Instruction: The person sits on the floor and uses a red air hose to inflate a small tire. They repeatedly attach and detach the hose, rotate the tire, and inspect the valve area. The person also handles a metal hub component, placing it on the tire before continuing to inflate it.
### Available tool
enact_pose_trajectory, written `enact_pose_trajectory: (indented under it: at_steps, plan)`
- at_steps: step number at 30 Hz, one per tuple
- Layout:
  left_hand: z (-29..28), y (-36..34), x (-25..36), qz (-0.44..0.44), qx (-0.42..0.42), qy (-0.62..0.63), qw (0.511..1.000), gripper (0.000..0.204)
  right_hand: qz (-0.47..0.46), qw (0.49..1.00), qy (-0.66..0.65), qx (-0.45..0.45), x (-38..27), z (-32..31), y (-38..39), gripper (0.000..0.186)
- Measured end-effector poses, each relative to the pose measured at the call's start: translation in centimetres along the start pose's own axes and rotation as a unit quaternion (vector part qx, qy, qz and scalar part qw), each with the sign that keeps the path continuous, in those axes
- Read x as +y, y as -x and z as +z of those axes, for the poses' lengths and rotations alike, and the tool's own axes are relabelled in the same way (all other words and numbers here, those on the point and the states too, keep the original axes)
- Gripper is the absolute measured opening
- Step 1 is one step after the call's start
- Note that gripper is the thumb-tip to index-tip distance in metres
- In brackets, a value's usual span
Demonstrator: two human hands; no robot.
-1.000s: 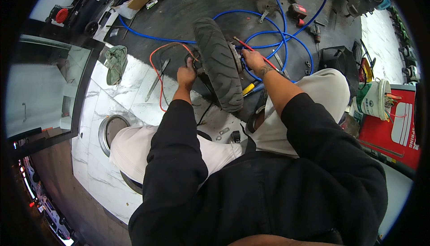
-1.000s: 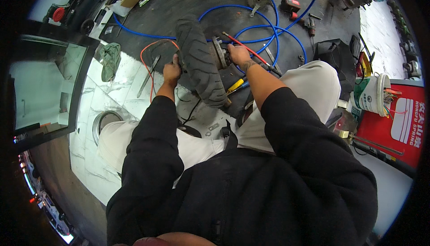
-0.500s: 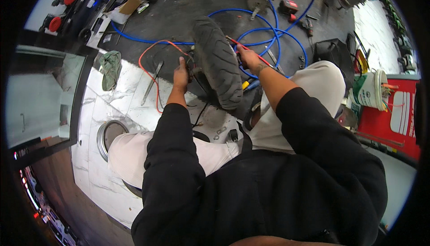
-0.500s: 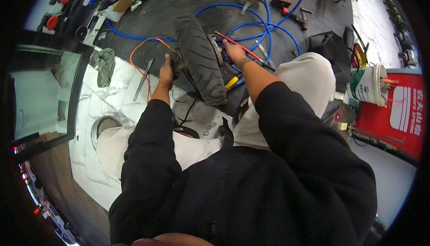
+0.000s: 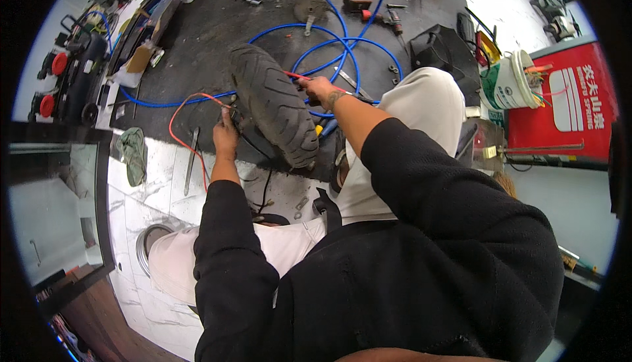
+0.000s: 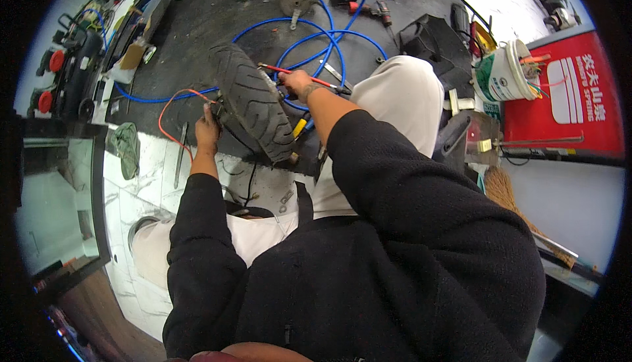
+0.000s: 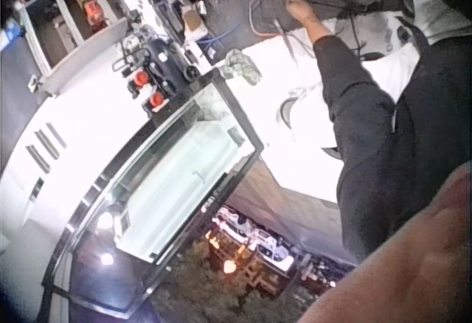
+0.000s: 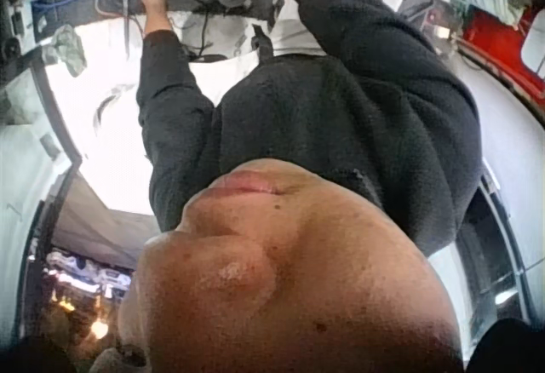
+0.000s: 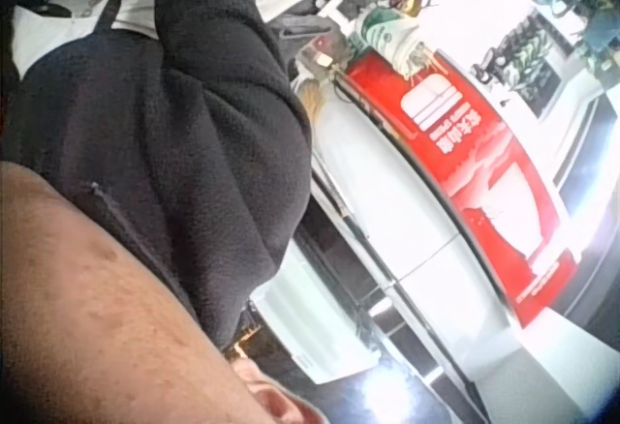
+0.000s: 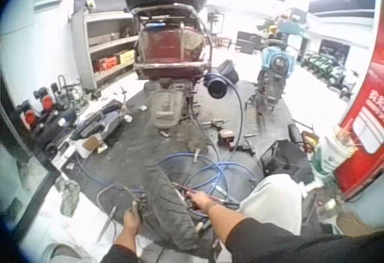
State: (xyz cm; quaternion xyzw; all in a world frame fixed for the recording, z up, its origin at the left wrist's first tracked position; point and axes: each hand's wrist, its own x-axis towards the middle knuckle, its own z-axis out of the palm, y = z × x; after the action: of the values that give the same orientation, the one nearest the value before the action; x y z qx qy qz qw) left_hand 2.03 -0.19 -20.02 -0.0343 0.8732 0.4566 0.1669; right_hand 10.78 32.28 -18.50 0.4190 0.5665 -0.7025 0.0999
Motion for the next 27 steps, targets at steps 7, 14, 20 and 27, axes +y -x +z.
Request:
enact_pose_trajectory:
  at_steps: [7, 14, 20, 27]
  plan:
    - [-0.3, -0.6, -0.8, -0.023, 0.003, -0.003, 1.000, 0.088, -0.011, 0.990, 0.024, 0.141, 0.8, -0.6, -1.8, 0.053]
    - [-0.6, -0.3, -1.0, -0.034, -0.010, 0.048, 0.998, 0.087, -0.016, 0.994, -0.074, 0.073, 0.2, -1.4, -1.4, 0.033]
    - [-0.9, 0.3, -0.2, -0.040, -0.024, 0.090, 0.995, 0.080, -0.047, 0.991, -0.122, 0.012, -0.6, -1.1, -0.4, 0.022]
    - [-0.8, 1.2, 0.4, -0.032, -0.005, 0.120, 0.992, 0.079, -0.076, 0.996, -0.038, -0.014, -0.8, -1.2, 0.5, 0.022]
